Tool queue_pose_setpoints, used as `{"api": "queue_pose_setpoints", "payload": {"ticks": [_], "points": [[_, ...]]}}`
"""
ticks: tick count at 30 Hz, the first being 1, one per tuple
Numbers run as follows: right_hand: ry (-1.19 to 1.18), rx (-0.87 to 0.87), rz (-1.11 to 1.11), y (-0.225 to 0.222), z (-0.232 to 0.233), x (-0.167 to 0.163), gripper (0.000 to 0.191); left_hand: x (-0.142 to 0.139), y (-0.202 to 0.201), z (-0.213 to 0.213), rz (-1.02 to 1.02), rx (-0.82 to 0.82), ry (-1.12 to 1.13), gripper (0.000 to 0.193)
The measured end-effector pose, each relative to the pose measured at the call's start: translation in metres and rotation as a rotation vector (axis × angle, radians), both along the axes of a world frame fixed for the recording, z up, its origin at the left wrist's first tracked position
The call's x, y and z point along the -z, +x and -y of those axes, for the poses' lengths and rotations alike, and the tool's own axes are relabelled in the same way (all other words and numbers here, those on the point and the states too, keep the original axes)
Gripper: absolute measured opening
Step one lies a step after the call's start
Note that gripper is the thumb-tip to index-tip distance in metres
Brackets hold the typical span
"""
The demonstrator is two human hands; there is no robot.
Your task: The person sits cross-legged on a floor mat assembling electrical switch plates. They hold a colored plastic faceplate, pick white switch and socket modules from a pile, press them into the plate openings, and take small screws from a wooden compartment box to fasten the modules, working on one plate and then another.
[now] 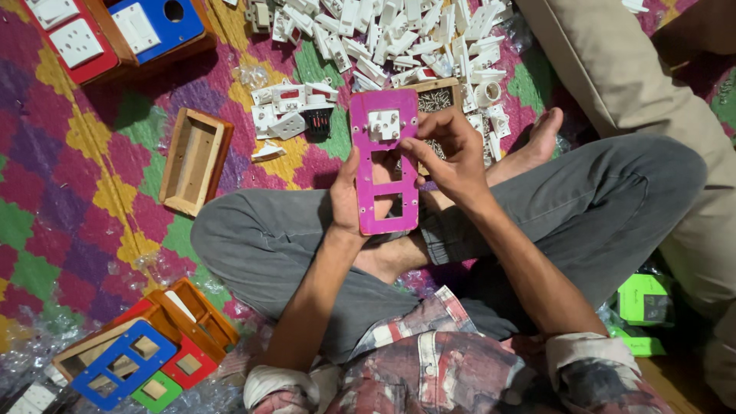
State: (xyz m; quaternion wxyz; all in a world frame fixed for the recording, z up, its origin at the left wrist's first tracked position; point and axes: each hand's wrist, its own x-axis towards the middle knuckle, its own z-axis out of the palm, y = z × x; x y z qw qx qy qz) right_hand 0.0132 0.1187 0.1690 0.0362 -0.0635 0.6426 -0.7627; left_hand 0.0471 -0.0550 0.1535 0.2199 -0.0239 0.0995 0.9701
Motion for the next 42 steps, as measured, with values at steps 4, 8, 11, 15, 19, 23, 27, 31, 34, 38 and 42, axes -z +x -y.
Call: {"api": "queue_pose_setpoints", "payload": {"ticks": [4, 8, 11, 15, 19, 23, 27, 31, 34, 38, 42], "points": [[0.163, -0.018, -0.005, -0.0006, 0.0002, -0.0014, 0.029, 0.0001, 0.0001, 0.0018, 0.009, 0.004, 0.013, 0.060], [0.084, -0.006, -0.039, -0.0019, 0.0027, -0.0011, 0.022, 0.0007, 0.0003, 0.0035, 0.018, 0.007, -0.006, 0.062], [0.182, -0.012, -0.072, -0.0016, 0.0024, -0.0009, 0.031, 0.0017, -0.0002, 0.0046, 0.012, 0.014, 0.014, 0.062], [0.229, 0.002, -0.079, -0.0010, 0.0019, 0.0004, 0.028, 0.0030, -0.0006, 0.0053, 0.010, 0.023, 0.042, 0.061], [0.150, -0.006, -0.062, -0.0005, 0.0017, 0.0006, 0.027, 0.0034, -0.0004, 0.0056, 0.038, 0.038, 0.036, 0.063], [0.283, -0.012, -0.150, -0.0029, 0.0027, -0.0008, 0.036, 0.0022, -0.0005, 0.0064, 0.047, 0.028, 0.031, 0.061], [0.175, 0.000, -0.040, -0.0048, 0.0035, -0.0035, 0.023, 0.0006, -0.0012, 0.0063, 0.025, 0.032, 0.048, 0.061], [0.310, -0.013, -0.178, -0.0042, 0.0024, -0.0044, 0.038, 0.0003, -0.0016, 0.0059, 0.056, 0.021, 0.022, 0.060], [0.384, -0.017, -0.199, -0.0043, 0.0007, -0.0030, 0.029, 0.0009, -0.0014, 0.0053, 0.029, 0.022, 0.037, 0.061], [0.258, 0.024, -0.139, -0.0047, 0.0012, -0.0013, 0.025, 0.0013, -0.0023, 0.0048, -0.006, 0.013, 0.001, 0.062], [0.467, -0.005, -0.183, -0.0058, 0.0008, -0.0040, 0.030, 0.0001, -0.0023, 0.0048, 0.028, 0.010, -0.001, 0.061]]}}
